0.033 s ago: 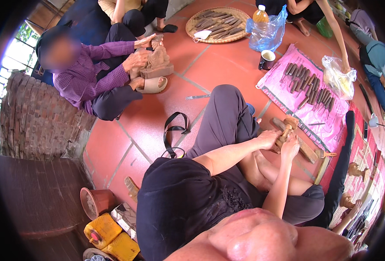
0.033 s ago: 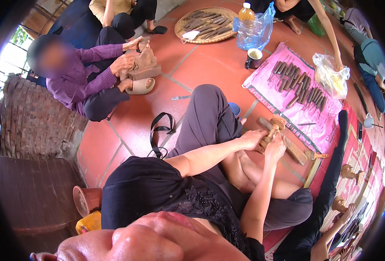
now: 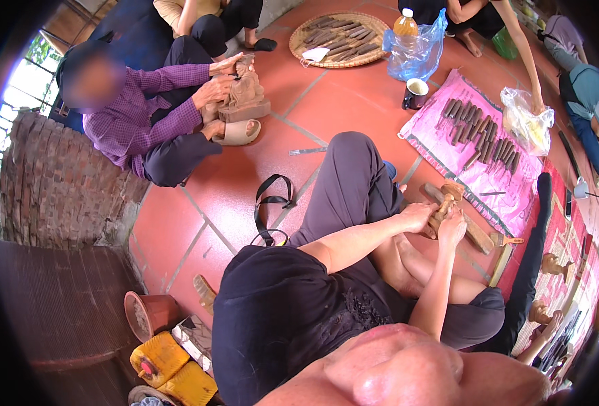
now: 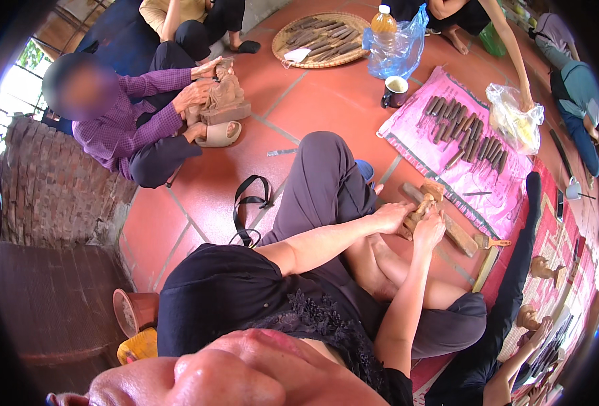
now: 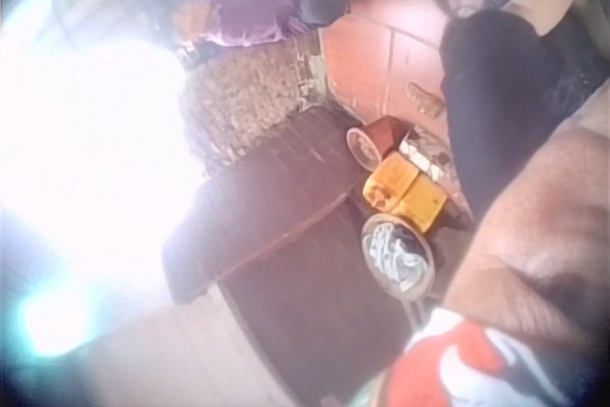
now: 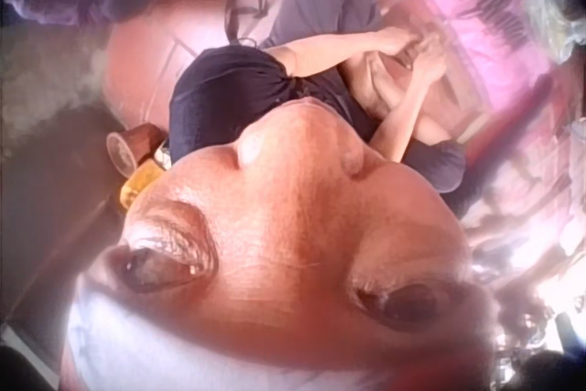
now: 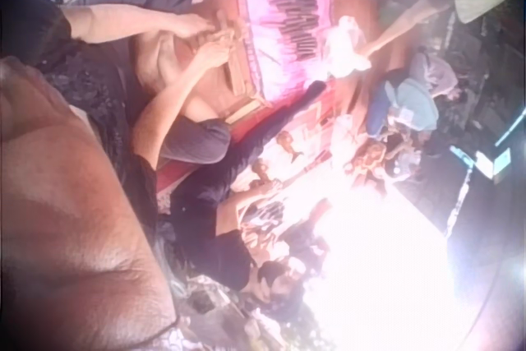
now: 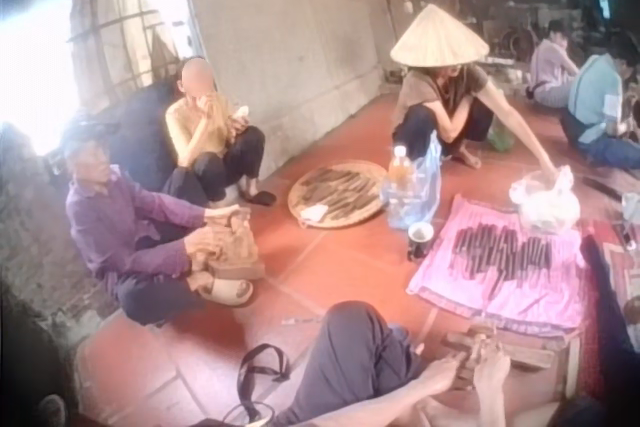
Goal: The person sits on the floor and uses a small knife to carve a piece of wood held in their hands. They repeatedly rotate the wood and shave off small pieces to shape it. Other people are sitting nearby performing similar tasks.
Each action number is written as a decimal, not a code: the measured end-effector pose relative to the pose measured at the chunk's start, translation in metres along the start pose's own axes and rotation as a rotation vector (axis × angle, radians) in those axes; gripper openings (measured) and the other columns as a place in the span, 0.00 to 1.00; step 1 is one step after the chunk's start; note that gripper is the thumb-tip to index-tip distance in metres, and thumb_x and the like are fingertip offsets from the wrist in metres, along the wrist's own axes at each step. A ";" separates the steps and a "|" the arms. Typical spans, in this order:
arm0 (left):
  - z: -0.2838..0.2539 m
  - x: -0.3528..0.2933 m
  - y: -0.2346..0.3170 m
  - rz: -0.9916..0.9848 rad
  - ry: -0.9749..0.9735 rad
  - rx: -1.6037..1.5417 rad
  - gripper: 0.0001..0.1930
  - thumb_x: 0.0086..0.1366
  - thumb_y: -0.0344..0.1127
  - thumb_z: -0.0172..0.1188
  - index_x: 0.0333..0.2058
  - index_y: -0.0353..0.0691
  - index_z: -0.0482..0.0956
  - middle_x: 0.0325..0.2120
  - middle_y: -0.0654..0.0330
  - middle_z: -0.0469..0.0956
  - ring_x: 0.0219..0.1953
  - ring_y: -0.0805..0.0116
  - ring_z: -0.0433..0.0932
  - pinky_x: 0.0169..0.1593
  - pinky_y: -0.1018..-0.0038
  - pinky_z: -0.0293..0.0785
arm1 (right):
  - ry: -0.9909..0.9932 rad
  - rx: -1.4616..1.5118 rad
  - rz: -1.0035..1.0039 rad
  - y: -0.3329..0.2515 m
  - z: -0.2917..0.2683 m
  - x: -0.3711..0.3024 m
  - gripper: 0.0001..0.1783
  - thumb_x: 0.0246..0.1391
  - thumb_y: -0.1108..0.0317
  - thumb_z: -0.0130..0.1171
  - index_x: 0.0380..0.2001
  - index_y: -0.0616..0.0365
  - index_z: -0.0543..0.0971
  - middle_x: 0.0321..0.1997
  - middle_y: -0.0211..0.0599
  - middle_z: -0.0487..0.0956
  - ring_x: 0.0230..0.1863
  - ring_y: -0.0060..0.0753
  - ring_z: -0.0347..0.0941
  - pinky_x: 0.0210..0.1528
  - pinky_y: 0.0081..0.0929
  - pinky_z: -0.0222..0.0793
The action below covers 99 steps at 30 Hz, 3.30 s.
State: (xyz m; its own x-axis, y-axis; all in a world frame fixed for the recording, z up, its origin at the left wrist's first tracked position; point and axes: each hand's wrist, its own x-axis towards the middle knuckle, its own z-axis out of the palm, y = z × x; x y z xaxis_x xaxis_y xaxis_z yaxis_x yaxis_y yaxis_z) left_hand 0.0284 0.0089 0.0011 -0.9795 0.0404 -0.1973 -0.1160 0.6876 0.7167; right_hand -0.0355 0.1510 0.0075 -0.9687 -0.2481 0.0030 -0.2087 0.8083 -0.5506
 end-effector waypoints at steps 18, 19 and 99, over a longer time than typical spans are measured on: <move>0.018 0.003 -0.019 0.066 0.098 0.002 0.42 0.42 0.50 0.80 0.54 0.40 0.70 0.48 0.44 0.78 0.51 0.43 0.79 0.52 0.51 0.76 | 0.062 0.065 -0.068 -0.006 0.004 -0.039 0.18 0.62 0.75 0.51 0.52 0.64 0.81 0.53 0.52 0.82 0.62 0.61 0.72 0.65 0.48 0.66; 0.019 0.000 -0.022 0.036 0.094 0.017 0.42 0.42 0.49 0.80 0.54 0.40 0.70 0.49 0.43 0.77 0.51 0.43 0.79 0.53 0.51 0.76 | 0.072 0.060 -0.092 -0.007 0.006 -0.045 0.18 0.62 0.75 0.51 0.52 0.65 0.81 0.54 0.52 0.82 0.62 0.61 0.72 0.65 0.48 0.66; 0.004 0.022 -0.014 -0.027 -0.094 -0.143 0.38 0.52 0.48 0.74 0.58 0.39 0.70 0.50 0.39 0.79 0.53 0.42 0.78 0.56 0.54 0.74 | 0.088 -0.074 0.010 -0.016 0.000 0.004 0.13 0.57 0.71 0.52 0.44 0.56 0.80 0.37 0.43 0.82 0.52 0.49 0.78 0.60 0.42 0.71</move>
State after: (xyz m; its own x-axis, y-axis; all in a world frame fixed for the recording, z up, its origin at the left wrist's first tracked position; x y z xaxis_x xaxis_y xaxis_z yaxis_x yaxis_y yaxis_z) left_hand 0.0086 0.0028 -0.0155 -0.9567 0.0953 -0.2750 -0.1714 0.5792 0.7970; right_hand -0.0362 0.1375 0.0162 -0.9781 -0.1949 0.0728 -0.2054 0.8485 -0.4876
